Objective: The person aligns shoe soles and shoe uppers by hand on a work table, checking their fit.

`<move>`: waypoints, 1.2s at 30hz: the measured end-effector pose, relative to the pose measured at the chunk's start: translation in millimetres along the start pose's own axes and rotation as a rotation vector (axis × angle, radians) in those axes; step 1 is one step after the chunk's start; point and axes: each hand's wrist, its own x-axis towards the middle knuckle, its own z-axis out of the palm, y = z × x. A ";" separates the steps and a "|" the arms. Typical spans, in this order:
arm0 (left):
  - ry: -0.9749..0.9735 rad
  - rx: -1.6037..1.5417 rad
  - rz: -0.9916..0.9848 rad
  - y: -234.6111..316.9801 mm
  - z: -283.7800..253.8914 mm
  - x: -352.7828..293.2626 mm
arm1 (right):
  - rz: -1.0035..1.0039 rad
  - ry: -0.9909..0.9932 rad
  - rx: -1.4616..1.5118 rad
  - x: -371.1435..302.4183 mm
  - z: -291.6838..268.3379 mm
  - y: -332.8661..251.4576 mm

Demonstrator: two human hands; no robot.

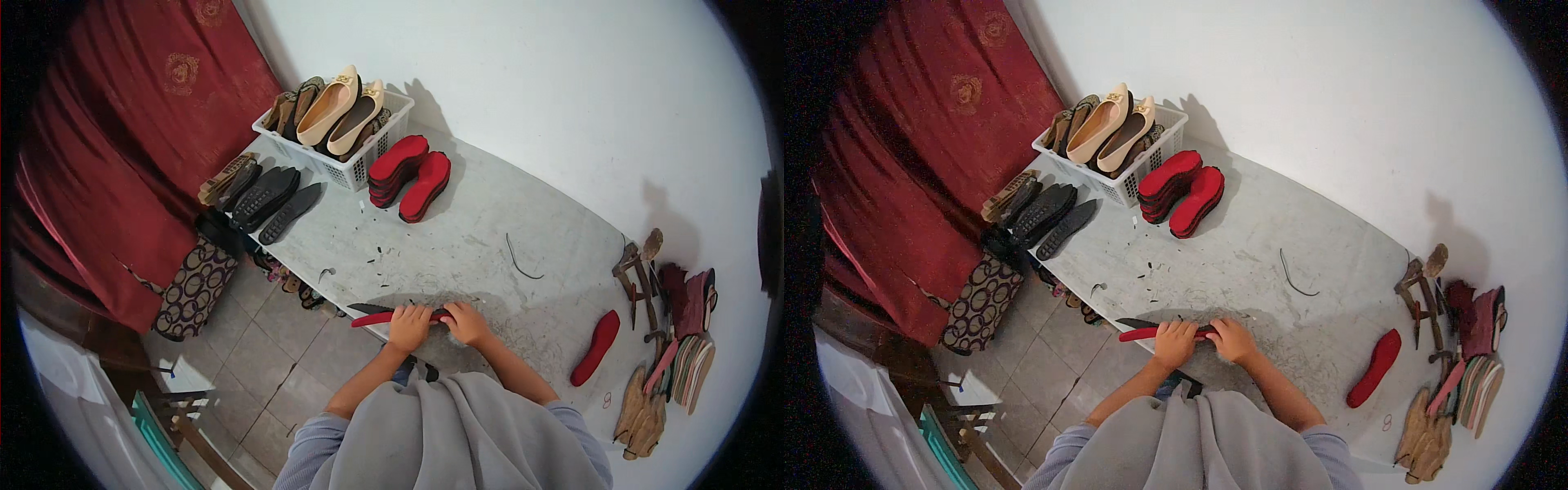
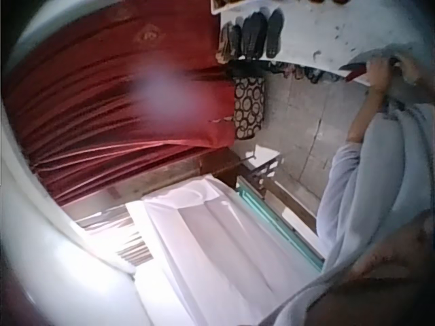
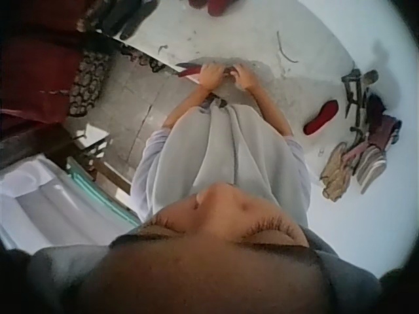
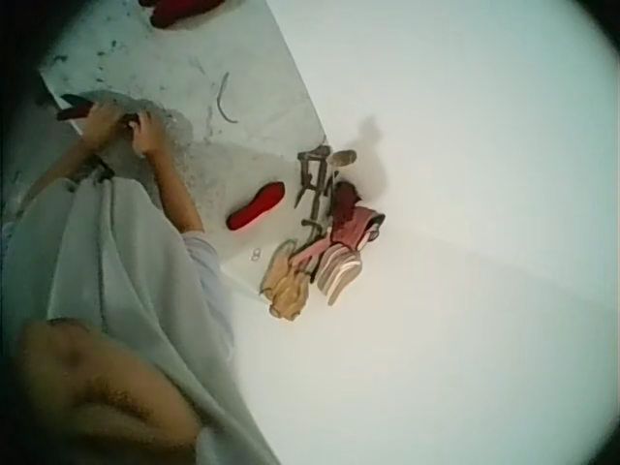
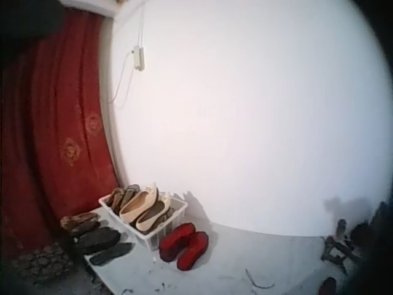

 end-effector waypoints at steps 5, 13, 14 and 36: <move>0.003 0.038 0.018 1.0 -0.6 -5.2 | -0.412 0.176 -0.164 3.1 17.5 7.8; -0.200 -0.148 -0.074 -2.3 -33.9 -1.0 | -0.253 0.149 -0.172 -5.0 30.3 1.9; -0.231 -0.185 -0.099 -7.0 -39.6 -1.6 | -0.264 0.161 -0.171 -5.0 31.1 1.5; -0.483 -0.097 -0.289 -59.6 -79.0 -8.5 | -0.510 0.174 -0.502 16.2 27.0 -32.5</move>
